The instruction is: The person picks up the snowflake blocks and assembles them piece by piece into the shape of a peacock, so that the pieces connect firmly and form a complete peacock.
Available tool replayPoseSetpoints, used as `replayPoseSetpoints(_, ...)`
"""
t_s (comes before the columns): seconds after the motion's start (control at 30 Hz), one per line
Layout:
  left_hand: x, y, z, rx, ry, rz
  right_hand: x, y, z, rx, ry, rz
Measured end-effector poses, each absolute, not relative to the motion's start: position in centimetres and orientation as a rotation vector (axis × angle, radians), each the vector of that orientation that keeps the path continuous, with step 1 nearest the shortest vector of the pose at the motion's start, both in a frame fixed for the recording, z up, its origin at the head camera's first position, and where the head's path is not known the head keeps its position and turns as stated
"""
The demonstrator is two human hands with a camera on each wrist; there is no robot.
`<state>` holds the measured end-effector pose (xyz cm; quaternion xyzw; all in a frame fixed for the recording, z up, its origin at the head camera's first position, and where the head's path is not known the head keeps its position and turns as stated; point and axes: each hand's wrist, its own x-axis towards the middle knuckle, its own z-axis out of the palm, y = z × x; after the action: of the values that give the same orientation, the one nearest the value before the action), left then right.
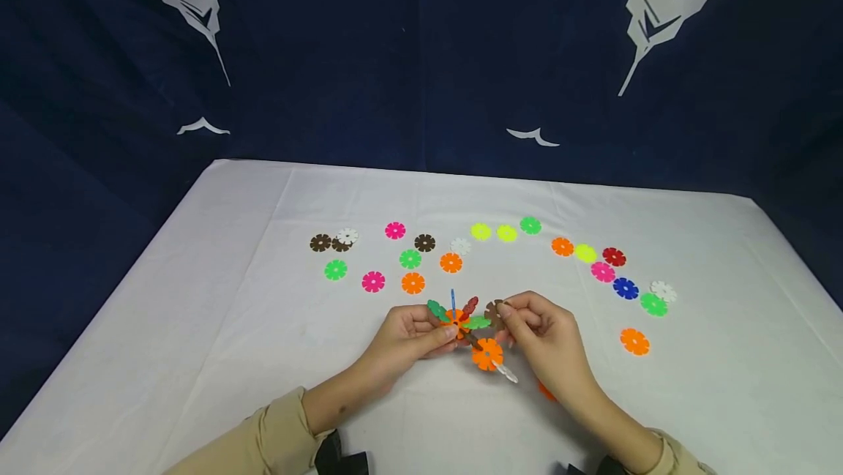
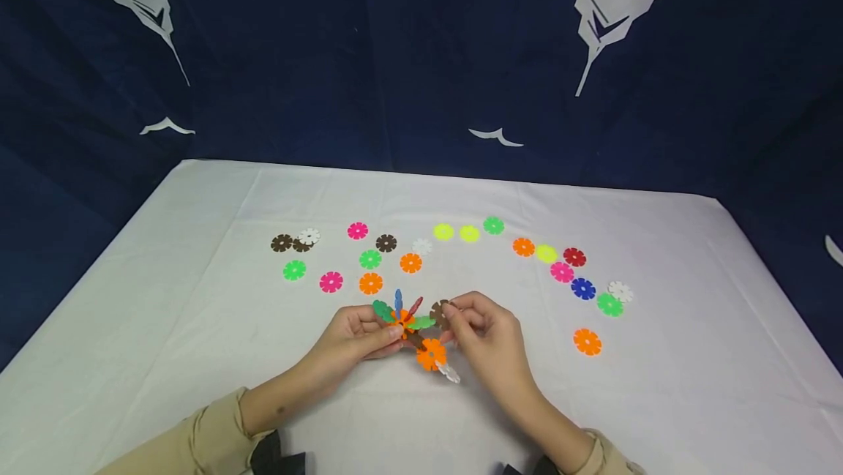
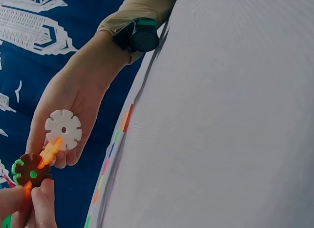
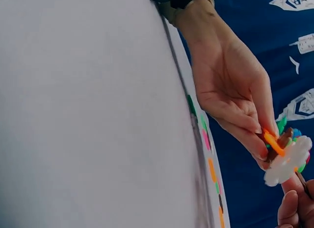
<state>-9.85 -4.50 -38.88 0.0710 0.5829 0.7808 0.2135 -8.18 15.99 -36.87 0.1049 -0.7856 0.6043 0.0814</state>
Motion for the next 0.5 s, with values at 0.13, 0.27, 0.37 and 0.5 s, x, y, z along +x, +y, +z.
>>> replayPoseSetpoints(0.13,-9.8,-4.5,-38.9,0.202,1.634,2.159,-8.2,15.8,-37.1,0.279,-2.356,1.841)
replayPoseSetpoints(0.27,-9.7,-4.5,-38.9,0.220,1.631,2.156,-8.2,15.5,-37.5,0.243,-2.348,1.856)
replayPoseSetpoints(0.37,-9.7,-4.5,-39.0,0.228,1.639,2.153,-8.1,15.3,-37.8,0.231,-2.351,1.854)
replayPoseSetpoints(0.5,-9.7,-4.3,-39.2,0.230,1.676,2.144,-8.2,15.2,-38.2,0.218,-2.370,1.841)
